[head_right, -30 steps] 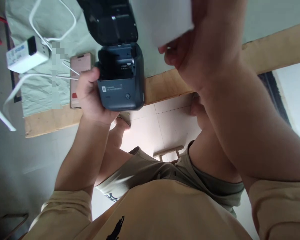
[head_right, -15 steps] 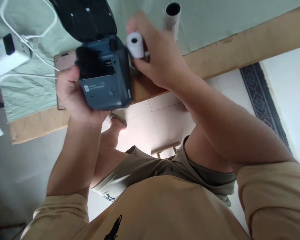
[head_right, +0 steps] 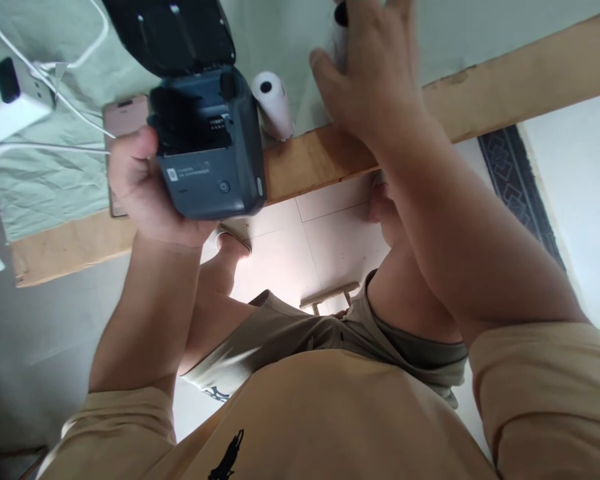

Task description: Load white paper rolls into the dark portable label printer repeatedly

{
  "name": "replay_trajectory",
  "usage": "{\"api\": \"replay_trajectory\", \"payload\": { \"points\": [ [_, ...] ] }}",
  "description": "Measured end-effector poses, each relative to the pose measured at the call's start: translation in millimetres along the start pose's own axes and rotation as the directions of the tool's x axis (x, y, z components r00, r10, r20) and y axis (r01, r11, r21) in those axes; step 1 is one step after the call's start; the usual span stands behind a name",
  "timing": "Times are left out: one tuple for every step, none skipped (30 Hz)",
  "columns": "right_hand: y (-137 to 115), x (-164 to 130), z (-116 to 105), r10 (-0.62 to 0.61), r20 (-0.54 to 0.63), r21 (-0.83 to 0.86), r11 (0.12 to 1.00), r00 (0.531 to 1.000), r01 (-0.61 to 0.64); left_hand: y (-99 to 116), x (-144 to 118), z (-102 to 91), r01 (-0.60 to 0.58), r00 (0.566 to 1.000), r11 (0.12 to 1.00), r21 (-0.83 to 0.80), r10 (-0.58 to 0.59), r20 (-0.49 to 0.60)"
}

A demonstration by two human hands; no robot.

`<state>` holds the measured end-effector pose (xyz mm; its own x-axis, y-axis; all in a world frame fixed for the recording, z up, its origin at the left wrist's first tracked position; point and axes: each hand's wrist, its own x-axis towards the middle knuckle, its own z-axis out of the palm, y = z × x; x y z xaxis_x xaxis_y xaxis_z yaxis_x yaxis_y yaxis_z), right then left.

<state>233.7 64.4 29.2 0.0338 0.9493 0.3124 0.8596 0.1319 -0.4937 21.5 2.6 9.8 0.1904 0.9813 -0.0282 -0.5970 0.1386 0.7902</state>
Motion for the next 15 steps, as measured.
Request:
{"api": "replay_trajectory", "payload": {
  "points": [
    [2,2,3,-0.017,0.02,-0.012,1.0,1.0,0.017,0,1,-1.3,0.001,1.0,1.0,-0.007,-0.001,0.018],
    [4,3,5,-0.02,0.021,-0.001,1.0,1.0,0.02,0,2,-2.9,0.002,1.0,1.0,-0.008,-0.002,0.031],
    [5,3,7,-0.007,0.016,0.01,1.0,1.0,0.007,0,3,-4.4,0.004,0.999,1.0,-0.004,-0.004,0.033],
    [5,4,8,0.008,0.014,0.025,1.0,1.0,-0.008,0,3,-5.7,0.006,1.0,1.0,0.004,-0.006,0.026],
    [5,4,9,0.022,0.017,0.045,0.999,1.0,-0.023,0,4,-6.7,0.006,1.0,1.0,0.013,-0.006,0.011],
    [4,4,9,0.036,0.019,0.077,0.996,0.999,-0.038,0,4,-7.3,0.005,1.0,1.0,0.022,-0.005,0.003],
    [3,5,8,0.06,0.014,0.121,0.991,0.998,-0.062,0,4,-7.5,0.002,1.0,1.0,0.03,-0.002,0.001],
    [0,6,7,0.093,0.005,0.18,0.979,0.996,-0.092,0,4,-7.5,0.004,1.0,0.999,0.036,-0.004,0.005],
    [-2,7,6,0.141,-0.007,0.254,0.958,0.99,-0.135,0,4,-7.4,0.007,1.0,0.999,0.038,-0.007,0.012],
    [-5,9,4,0.205,-0.005,0.341,0.921,0.979,-0.191,0,4,-7.2,0.011,1.0,0.999,0.037,-0.012,0.02],
    [-8,11,2,0.274,0.02,0.433,0.864,0.961,-0.256,0,4,-7.1,0.012,1.0,0.999,0.034,-0.013,0.027],
    [-11,13,0,0.334,0.074,0.521,0.79,0.94,-0.322,0,4,-7.0,0.013,0.999,0.999,0.033,-0.014,0.033],
    [-13,15,-2,0.375,0.141,0.595,0.707,0.916,-0.381,0,4,-7.0,0.011,0.999,0.999,0.034,-0.013,0.034],
    [-14,17,-4,0.393,0.209,0.653,0.626,0.895,-0.427,0,4,-7.1,0.01,0.999,0.999,0.036,-0.012,0.032],
    [-15,17,-5,0.398,0.26,0.694,0.556,0.88,-0.457,-1,4,-7.2,0.01,0.999,0.999,0.039,-0.012,0.031]
  ]
}}
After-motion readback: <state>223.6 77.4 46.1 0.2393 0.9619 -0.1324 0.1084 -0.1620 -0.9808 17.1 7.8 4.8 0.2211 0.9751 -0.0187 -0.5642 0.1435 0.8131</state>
